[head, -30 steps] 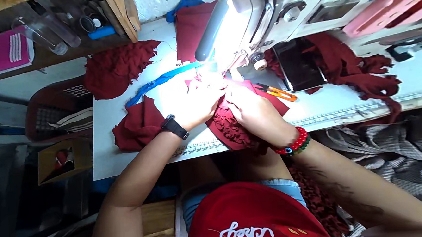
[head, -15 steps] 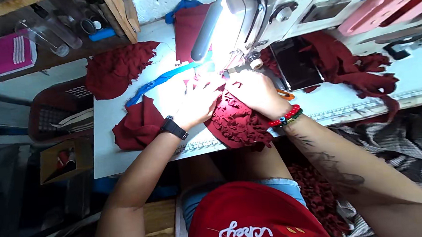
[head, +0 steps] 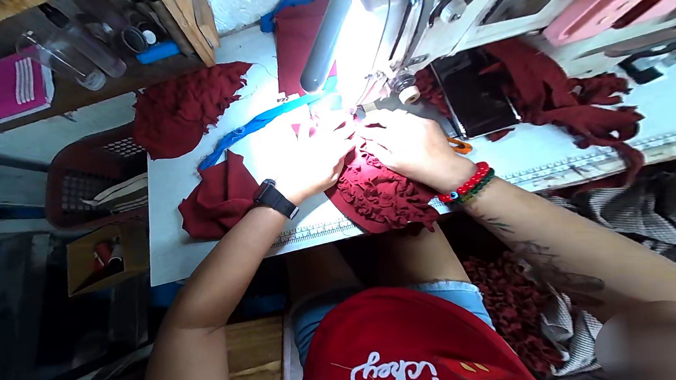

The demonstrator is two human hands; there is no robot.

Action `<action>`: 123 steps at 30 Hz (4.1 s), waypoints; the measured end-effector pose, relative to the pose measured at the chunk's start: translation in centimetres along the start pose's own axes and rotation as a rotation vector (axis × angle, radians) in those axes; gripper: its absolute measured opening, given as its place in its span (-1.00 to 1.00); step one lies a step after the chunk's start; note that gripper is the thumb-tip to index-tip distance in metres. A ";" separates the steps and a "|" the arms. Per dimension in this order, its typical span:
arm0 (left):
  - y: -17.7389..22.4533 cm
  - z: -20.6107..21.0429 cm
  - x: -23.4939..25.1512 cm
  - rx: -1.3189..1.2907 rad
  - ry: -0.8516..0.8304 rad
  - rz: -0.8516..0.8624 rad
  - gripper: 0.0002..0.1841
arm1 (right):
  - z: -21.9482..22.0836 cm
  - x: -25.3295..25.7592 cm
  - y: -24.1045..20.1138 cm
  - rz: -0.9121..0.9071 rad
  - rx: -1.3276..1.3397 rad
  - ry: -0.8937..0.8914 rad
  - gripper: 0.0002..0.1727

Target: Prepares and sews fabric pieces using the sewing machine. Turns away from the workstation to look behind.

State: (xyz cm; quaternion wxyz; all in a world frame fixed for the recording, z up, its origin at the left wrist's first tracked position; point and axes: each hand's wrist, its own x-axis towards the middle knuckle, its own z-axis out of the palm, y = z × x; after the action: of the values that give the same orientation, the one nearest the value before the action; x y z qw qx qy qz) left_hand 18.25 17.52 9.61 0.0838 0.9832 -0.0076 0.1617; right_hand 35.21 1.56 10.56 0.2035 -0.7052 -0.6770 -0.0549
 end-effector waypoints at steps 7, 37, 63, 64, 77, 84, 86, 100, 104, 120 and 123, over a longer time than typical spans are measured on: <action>0.8 -0.1 -0.4 0.005 0.058 -0.030 -0.61 | -0.1 0.5 1.3 -0.098 -0.075 0.001 -0.61; 0.4 -1.8 2.2 -0.154 -0.044 -0.261 -0.64 | -4.4 4.2 -0.9 0.787 0.822 -0.439 -0.75; -0.1 0.4 2.3 -0.083 0.120 -0.261 -0.71 | -2.0 2.7 -0.5 0.288 0.384 -0.095 -0.77; -0.1 0.4 2.3 -0.091 0.125 -0.256 -0.71 | -1.6 2.7 -0.6 0.282 0.351 -0.091 -0.75; 0.2 -0.9 1.5 -0.018 0.052 -0.233 -0.75 | -0.7 -1.1 -4.8 0.070 -0.087 -0.039 -0.75; 1.5 -0.6 0.9 -0.020 0.084 -0.075 -0.69 | -1.7 -1.7 -5.2 0.143 0.077 -0.141 -0.79; 1.4 -0.5 0.5 -0.040 0.039 -0.078 -0.70 | -1.9 -1.8 -5.0 0.127 0.037 -0.158 -0.80; -0.4 0.2 0.8 -0.050 0.088 0.147 -0.70 | -0.3 0.2 1.2 -0.154 -0.039 -0.028 -0.57; -0.5 0.2 0.8 -0.047 0.073 0.113 -0.71 | -0.2 0.1 0.7 -0.143 -0.061 0.016 -0.61; -0.1 -0.8 2.3 -0.204 0.057 -0.134 -0.70 | -3.3 2.0 -0.6 0.346 0.328 -0.280 -0.77; 0.3 -0.9 2.6 -0.196 0.011 -0.182 -0.70 | -3.4 2.4 -0.5 0.365 0.296 -0.294 -0.66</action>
State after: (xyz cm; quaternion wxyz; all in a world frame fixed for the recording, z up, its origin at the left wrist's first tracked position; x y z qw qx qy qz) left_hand 20.40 17.43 11.35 0.1940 0.9660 0.0662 0.1574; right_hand 35.54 2.59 14.58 0.2104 -0.7786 -0.5616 0.1850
